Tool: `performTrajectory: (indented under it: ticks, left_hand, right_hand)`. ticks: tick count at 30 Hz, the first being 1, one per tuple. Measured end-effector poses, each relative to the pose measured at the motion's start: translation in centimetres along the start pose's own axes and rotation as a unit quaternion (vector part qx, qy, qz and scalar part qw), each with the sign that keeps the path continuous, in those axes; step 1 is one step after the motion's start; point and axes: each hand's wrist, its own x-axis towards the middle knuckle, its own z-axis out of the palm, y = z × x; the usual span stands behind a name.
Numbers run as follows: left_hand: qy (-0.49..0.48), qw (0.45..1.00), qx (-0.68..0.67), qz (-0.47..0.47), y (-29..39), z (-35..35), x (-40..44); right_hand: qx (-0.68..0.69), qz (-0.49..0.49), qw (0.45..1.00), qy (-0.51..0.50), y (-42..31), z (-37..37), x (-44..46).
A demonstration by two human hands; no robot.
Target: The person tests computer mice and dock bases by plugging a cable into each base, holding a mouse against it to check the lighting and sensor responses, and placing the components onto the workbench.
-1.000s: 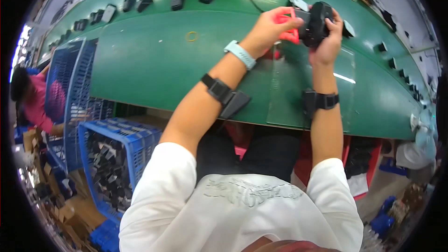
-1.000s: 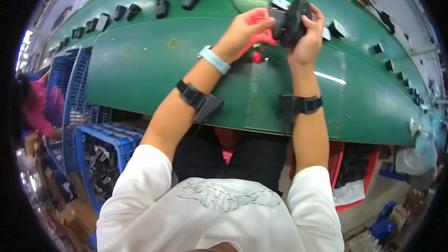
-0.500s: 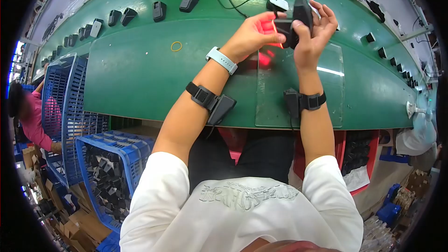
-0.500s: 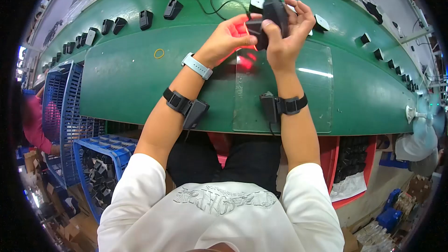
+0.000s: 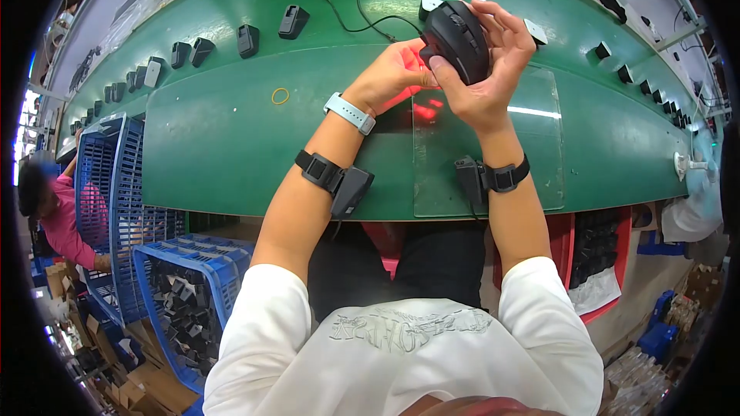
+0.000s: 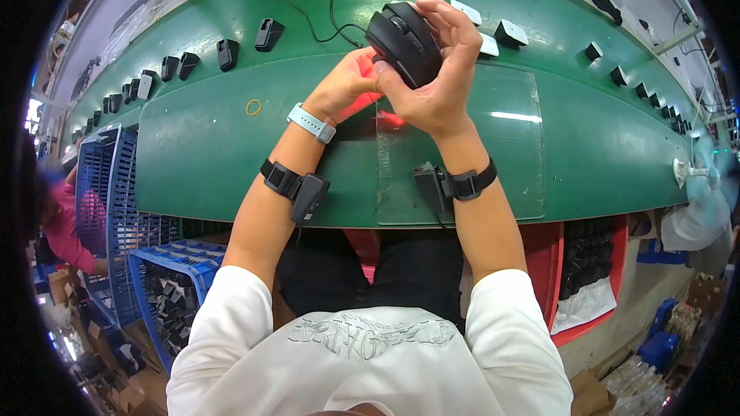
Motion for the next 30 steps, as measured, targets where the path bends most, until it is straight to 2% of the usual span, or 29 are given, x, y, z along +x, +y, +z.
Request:
performTrajectory:
  ticks: [7,10,12,13,14,16,17,18,20,21,22,24,25,26,28,30]
  left_hand:
    - [-0.037,0.998,0.009,-0.048,0.3,-0.8,-0.2]
    - [-0.031,0.999,0.016,0.001,-0.1,-0.4,0.0]
    - [0.016,0.996,-0.089,0.007,-0.2,0.0,0.2]
    - [0.075,0.995,-0.068,-0.009,-0.4,-0.7,0.5]
    - [0.076,0.995,-0.067,-0.008,-0.3,-1.0,0.8]
    - [0.166,0.979,-0.103,0.05,0.1,-1.6,0.8]
    - [0.185,0.975,-0.105,0.061,0.3,-1.9,0.8]
    - [0.19,0.974,-0.101,0.064,0.5,-2.2,0.8]
    - [0.199,0.967,-0.133,0.091,0.6,-2.6,0.8]
    - [0.204,0.965,-0.135,0.098,0.6,-2.5,0.8]
    - [0.205,0.964,-0.137,0.1,0.6,-2.4,0.8]
    - [0.235,0.96,-0.1,0.113,0.3,-1.9,0.7]
    - [0.233,0.96,-0.103,0.114,0.2,-1.7,0.8]
    - [0.232,0.961,-0.1,0.11,0.3,-1.5,0.7]
    - [0.231,0.962,-0.098,0.106,0.4,-1.1,0.6]
    - [0.22,0.968,-0.098,0.076,0.5,-0.8,0.7]
  right_hand:
    - [-0.032,0.017,0.999,-0.002,-0.2,0.4,-0.2]
    - [-0.01,0.06,0.998,0.018,0.1,0.1,-0.1]
    - [-0.043,0.128,0.991,0.021,0.5,-0.2,-0.1]
    - [-0.044,0.182,0.982,0.012,0.6,-0.3,-0.2]
    - [-0.042,0.181,0.982,0.012,0.5,-0.5,-0.1]
    - [-0.18,0.216,0.952,-0.118,0.5,-0.8,0.0]
    - [-0.201,0.221,0.94,-0.167,0.8,-1.1,-0.3]
    - [-0.194,0.219,0.941,-0.168,1.0,-1.3,-0.6]
    - [-0.274,0.209,0.904,-0.254,1.1,-1.7,-1.0]
    - [-0.269,0.24,0.888,-0.286,1.1,-1.9,-1.0]
    - [-0.269,0.238,0.888,-0.288,1.2,-1.8,-1.0]
    - [-0.344,0.217,0.849,-0.339,0.9,-1.9,-1.1]
    - [-0.346,0.145,0.883,-0.282,1.2,-1.5,-1.2]
    - [-0.348,0.145,0.882,-0.283,1.3,-1.3,-1.1]
    - [-0.15,0.247,0.947,-0.14,0.9,-0.4,-0.5]
    - [-0.146,0.247,0.951,-0.117,1.5,-0.1,-0.7]
